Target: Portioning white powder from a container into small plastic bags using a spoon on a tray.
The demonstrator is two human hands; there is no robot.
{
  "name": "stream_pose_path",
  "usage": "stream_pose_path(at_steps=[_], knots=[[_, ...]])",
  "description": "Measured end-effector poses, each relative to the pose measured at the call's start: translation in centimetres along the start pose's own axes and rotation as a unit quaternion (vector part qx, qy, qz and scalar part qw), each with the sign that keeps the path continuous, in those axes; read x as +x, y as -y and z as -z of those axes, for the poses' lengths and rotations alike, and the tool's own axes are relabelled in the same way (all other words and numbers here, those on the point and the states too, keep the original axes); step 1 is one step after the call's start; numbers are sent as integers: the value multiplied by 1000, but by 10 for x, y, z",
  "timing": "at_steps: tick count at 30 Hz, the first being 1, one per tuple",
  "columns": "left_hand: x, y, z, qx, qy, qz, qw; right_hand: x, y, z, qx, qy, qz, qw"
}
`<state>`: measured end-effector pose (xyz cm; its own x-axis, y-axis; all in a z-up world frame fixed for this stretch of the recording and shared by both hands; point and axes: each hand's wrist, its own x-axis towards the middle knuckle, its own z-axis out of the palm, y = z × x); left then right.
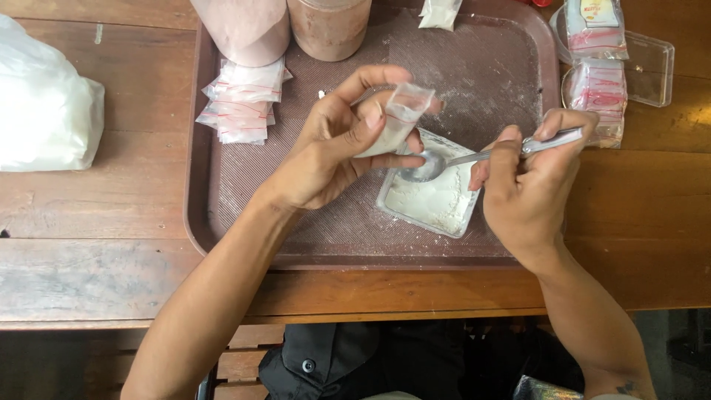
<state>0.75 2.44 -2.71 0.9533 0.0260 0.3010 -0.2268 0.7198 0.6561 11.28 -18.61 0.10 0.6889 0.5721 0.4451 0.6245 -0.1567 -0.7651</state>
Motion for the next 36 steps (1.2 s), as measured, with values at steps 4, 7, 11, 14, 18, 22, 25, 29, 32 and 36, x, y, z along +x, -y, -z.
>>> stream_pose_path(at_steps=[4, 7, 11, 14, 18, 22, 25, 29, 32, 36], knots=[[-1, -2, -4, 15, -16, 22, 1000, -2, 1, -1, -14, 15, -20, 1000], [-1, -1, -4, 16, -15, 20, 1000, -2, 1, 0, -26, 8, -31, 999], [-2, 1, -2, 28, -5, 16, 999, -3, 1, 1, -37, 2, -36, 999], [-2, 0, -4, 44, -11, 16, 999, -6, -2, 4, -80, 0, 22, 997], [-1, 2, -4, 46, -9, 17, 999, -15, -12, 3, -169, -35, 64, 983], [-1, 1, -6, 57, -19, 25, 998, -23, -17, 0, -179, -41, 81, 980], [-1, 2, -6, 54, -21, 26, 998, -27, -25, -3, -184, -49, 109, 976], [-1, 1, -5, 60, -18, 24, 998, -30, -31, -5, -199, -71, 137, 968], [0, 1, -7, 50, -22, 27, 998, -20, -12, -5, -136, -43, 82, 986], [0, 2, -5, 57, -20, 28, 998, -5, -17, -1, -31, -3, 52, 998]])
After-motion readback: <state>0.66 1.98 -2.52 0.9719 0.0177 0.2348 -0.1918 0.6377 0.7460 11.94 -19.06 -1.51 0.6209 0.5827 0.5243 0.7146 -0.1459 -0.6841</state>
